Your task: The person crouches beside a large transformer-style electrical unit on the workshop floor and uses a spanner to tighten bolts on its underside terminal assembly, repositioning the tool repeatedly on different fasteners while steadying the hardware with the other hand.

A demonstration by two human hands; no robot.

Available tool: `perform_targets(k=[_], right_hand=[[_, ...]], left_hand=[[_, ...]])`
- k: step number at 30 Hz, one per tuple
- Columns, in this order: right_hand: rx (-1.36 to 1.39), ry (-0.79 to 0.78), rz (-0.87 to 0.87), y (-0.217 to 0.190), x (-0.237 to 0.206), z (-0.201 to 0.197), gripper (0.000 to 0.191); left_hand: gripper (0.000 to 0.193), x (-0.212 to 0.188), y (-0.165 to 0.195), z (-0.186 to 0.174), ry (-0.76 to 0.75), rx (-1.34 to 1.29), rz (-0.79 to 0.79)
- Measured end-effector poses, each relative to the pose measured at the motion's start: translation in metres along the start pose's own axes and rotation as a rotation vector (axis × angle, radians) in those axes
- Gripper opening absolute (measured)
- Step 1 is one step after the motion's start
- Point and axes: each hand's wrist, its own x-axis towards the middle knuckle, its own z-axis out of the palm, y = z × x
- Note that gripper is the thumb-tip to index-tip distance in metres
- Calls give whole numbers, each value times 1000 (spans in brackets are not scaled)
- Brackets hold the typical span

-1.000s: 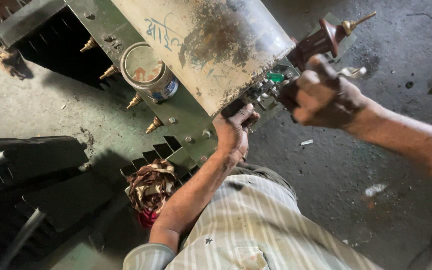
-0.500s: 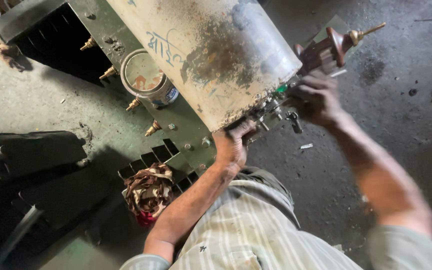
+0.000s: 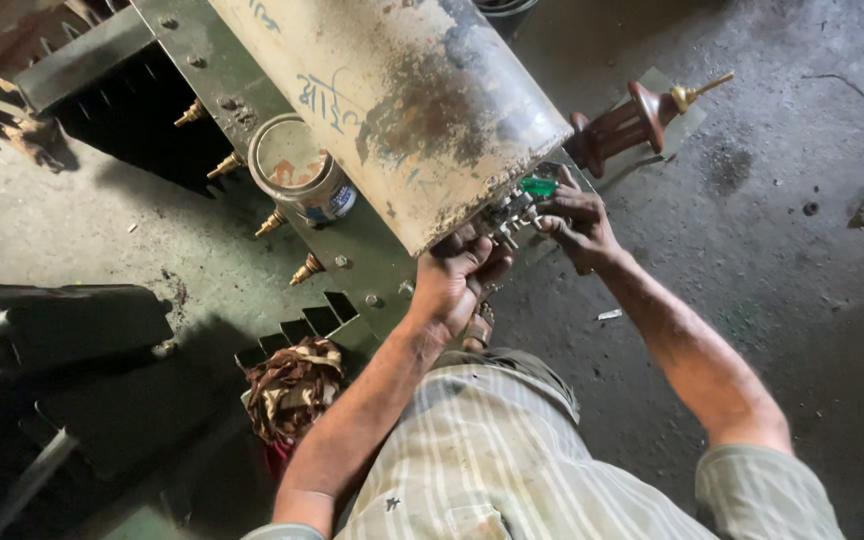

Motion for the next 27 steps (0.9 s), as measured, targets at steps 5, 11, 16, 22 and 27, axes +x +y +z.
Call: perform_targets(k=[5,11,16,22,27], right_hand=[[-82,-41,129,3,-13,-9,25],[-814,-14,-158,-19,-44,-39,12],[-1118,-78,-270,-55,-30,-41,32],[-1019,-160,-180,-82,13,-45,43],[-1534,-515,-560,-104,23,-34,29]], left_hand=[[29,3,-12,5,61,-63,88],[26,-2,-18,13,69,32,217],[18,-5,-12,20,119,146,242],[17,-14,-3,26,100,107,172],[18,-13,-2,28,90,57,235]])
